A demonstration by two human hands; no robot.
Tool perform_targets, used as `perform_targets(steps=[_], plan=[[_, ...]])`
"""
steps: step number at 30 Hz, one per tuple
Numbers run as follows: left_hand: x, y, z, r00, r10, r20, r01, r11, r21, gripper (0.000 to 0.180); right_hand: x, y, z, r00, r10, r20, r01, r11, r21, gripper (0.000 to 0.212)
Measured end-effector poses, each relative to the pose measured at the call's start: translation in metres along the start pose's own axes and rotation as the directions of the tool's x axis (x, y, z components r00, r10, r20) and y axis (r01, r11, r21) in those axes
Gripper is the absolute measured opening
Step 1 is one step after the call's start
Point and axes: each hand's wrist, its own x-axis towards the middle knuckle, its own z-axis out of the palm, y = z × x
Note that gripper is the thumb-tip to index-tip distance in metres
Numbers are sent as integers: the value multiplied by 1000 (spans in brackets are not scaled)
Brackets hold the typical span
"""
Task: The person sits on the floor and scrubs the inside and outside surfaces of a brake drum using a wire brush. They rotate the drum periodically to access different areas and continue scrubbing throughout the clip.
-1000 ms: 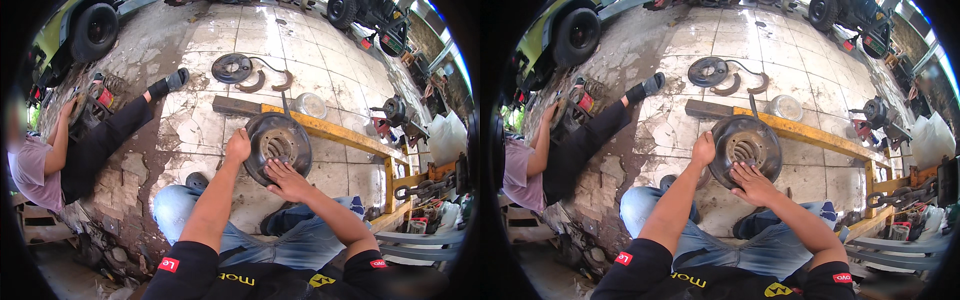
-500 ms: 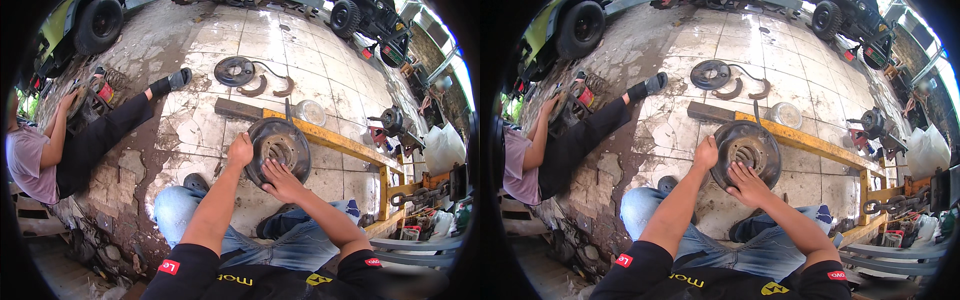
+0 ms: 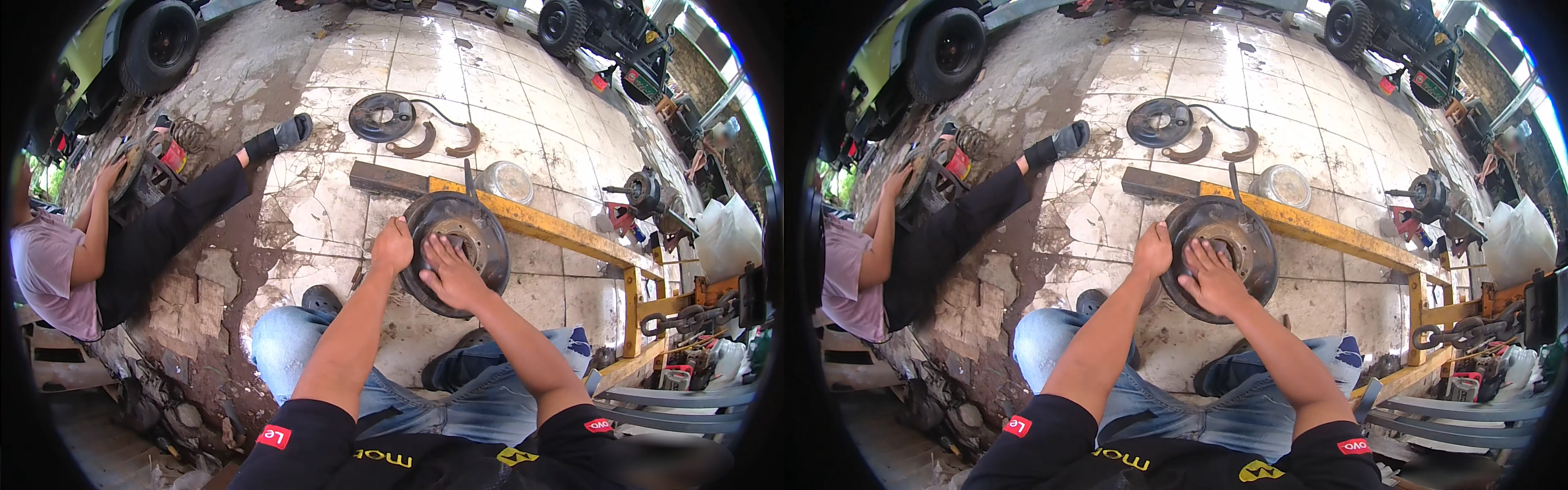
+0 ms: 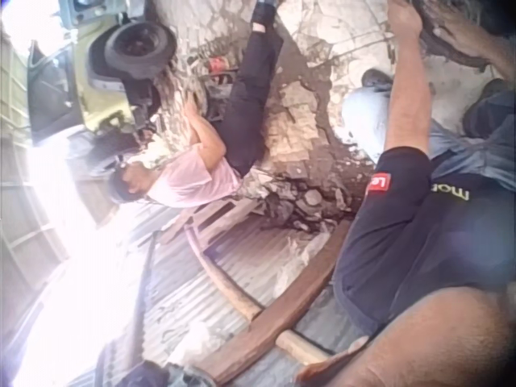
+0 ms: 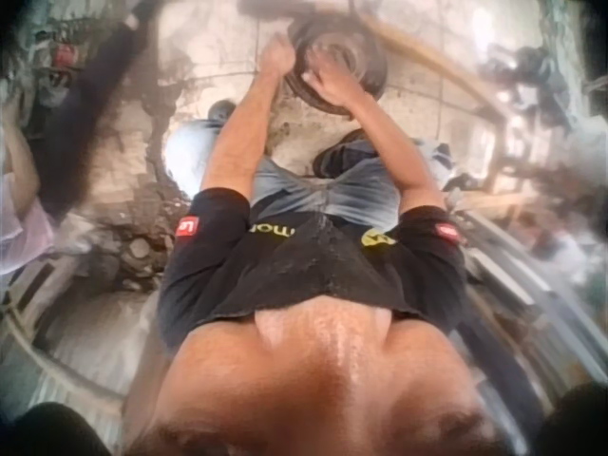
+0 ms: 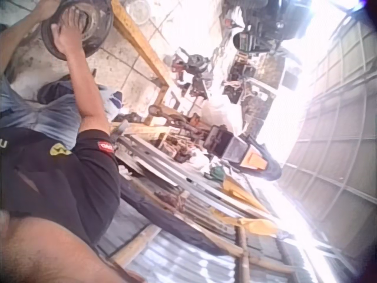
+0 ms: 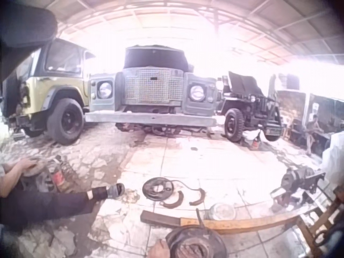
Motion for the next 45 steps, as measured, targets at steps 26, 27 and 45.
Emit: perform_targets(steps=[26, 27, 45], plan=[[-2, 1, 0, 1000, 10, -22, -11, 1000, -29, 50, 23, 15, 2, 973, 199, -117, -205, 977, -49, 71], [-2, 0, -2, 1000, -4, -26, 3, 999, -39, 50, 21, 11, 0, 988, 134, -80, -136, 990, -22, 72], [0, -1, 1, 999, 9, -44, -11, 999, -41, 51, 21, 17, -3, 947, 283, -150, -293, 955, -50, 70]])
